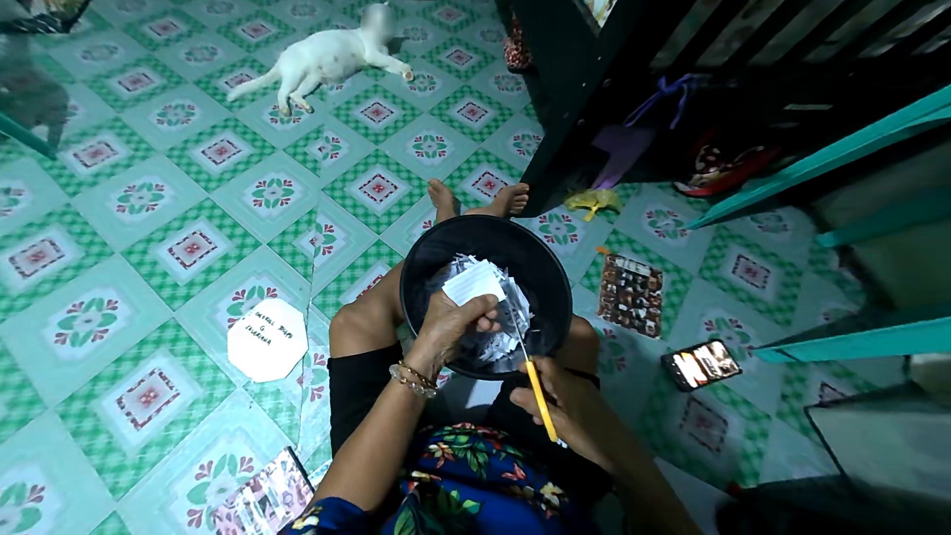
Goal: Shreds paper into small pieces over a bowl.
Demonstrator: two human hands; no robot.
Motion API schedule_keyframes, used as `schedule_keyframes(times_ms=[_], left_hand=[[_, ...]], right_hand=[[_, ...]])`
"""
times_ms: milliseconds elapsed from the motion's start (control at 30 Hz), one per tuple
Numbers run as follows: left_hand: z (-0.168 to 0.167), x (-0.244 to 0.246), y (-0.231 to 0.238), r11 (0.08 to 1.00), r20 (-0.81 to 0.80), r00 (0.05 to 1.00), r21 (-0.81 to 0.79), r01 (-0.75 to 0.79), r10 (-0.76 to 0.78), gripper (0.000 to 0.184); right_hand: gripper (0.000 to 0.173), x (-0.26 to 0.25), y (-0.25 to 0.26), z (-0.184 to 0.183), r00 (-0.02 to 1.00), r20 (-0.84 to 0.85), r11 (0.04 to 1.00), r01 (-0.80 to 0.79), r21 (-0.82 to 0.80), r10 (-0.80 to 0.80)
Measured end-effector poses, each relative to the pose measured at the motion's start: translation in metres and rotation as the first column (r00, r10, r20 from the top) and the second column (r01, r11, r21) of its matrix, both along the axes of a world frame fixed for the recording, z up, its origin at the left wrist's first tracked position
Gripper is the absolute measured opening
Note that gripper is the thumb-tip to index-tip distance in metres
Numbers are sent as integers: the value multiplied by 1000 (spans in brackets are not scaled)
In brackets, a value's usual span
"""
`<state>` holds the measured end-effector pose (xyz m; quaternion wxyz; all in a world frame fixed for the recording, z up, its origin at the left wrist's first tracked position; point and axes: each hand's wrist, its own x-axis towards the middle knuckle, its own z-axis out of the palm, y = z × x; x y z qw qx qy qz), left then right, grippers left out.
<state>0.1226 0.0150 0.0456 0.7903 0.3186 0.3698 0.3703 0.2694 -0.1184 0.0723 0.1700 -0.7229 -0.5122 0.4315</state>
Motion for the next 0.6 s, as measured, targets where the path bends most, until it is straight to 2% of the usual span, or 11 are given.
schedule_keyframes(times_ms=[267, 600], left_hand=[[0, -2, -1, 992, -29, 993, 37, 117, -116, 16], [0, -2, -1, 990, -42, 990, 42, 135, -133, 15]], right_hand=[[58, -5, 5, -4, 1000, -4, 997, 0, 81, 0], [53, -11, 4, -9, 999, -12, 988, 38, 152, -36]])
